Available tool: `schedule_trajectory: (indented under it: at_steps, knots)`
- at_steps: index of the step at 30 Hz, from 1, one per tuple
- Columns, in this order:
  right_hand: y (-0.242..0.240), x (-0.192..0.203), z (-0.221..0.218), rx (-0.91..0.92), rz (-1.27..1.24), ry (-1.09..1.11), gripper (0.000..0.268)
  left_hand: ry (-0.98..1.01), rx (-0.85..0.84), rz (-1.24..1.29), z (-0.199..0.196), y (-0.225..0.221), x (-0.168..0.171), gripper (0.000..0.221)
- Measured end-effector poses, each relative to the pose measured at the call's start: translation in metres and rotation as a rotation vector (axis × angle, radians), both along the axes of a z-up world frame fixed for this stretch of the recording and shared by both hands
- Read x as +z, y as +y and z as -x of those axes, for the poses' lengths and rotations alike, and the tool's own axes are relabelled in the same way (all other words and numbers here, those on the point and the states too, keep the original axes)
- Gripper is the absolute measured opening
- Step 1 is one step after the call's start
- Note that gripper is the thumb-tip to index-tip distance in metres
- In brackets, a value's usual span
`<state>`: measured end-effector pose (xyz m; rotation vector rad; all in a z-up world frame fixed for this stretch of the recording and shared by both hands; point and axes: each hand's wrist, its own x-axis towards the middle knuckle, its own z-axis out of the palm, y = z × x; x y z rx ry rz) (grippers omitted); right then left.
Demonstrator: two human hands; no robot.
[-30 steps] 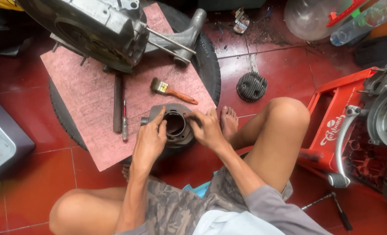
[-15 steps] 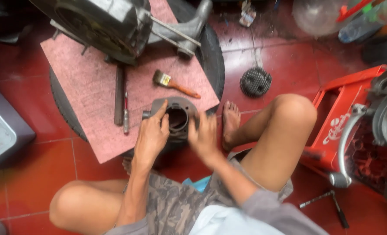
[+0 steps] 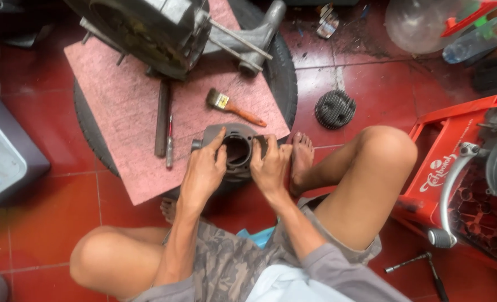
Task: Cleaning a motorcycle cylinder block using a brush and abrasive material to remove dirt and carbon deposits.
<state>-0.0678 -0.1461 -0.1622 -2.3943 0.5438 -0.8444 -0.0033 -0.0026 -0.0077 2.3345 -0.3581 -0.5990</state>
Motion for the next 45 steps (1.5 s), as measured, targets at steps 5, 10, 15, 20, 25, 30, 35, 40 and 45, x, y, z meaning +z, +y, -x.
schedule_trajectory:
  at_steps: [5,10,15,20,25,30,35,40,45]
  knots:
    - [0.011,0.016,0.027,0.056,0.030,0.042,0.013,-0.004,0.018,0.009,-0.001,-0.001,-0.002,0.047]
    - [-0.034,0.028,-0.041,0.333,-0.237,0.002,0.017,-0.025,0.023,0.038,0.005,0.002,-0.006,0.047]
    - [-0.048,0.070,-0.044,0.655,-0.387,0.081,0.025,0.018,0.043,0.015,0.001,0.001,-0.006,0.047]
    - [-0.027,0.012,0.014,0.302,-0.178,0.119,0.013,0.016,0.050,0.010,0.000,0.000,-0.008,0.048]
    - [-0.032,0.021,-0.030,0.368,-0.314,0.005,0.016,0.014,0.035,0.032,0.002,0.003,-0.007,0.047]
    - [-0.024,0.004,0.023,0.222,-0.161,0.126,0.014,0.015,0.021,0.046,-0.002,0.005,-0.016,0.048]
    - [-0.038,0.034,-0.031,0.390,-0.181,0.118,0.017,0.010,0.018,0.060,0.000,0.003,-0.002,0.047]
    - [-0.040,-0.005,0.009,0.277,-0.067,0.217,0.019,0.029,0.030,0.059,-0.003,0.005,-0.013,0.048]
    - [-0.040,0.018,-0.036,0.382,-0.248,0.228,0.027,0.023,0.039,0.077,-0.001,0.007,-0.013,0.047]
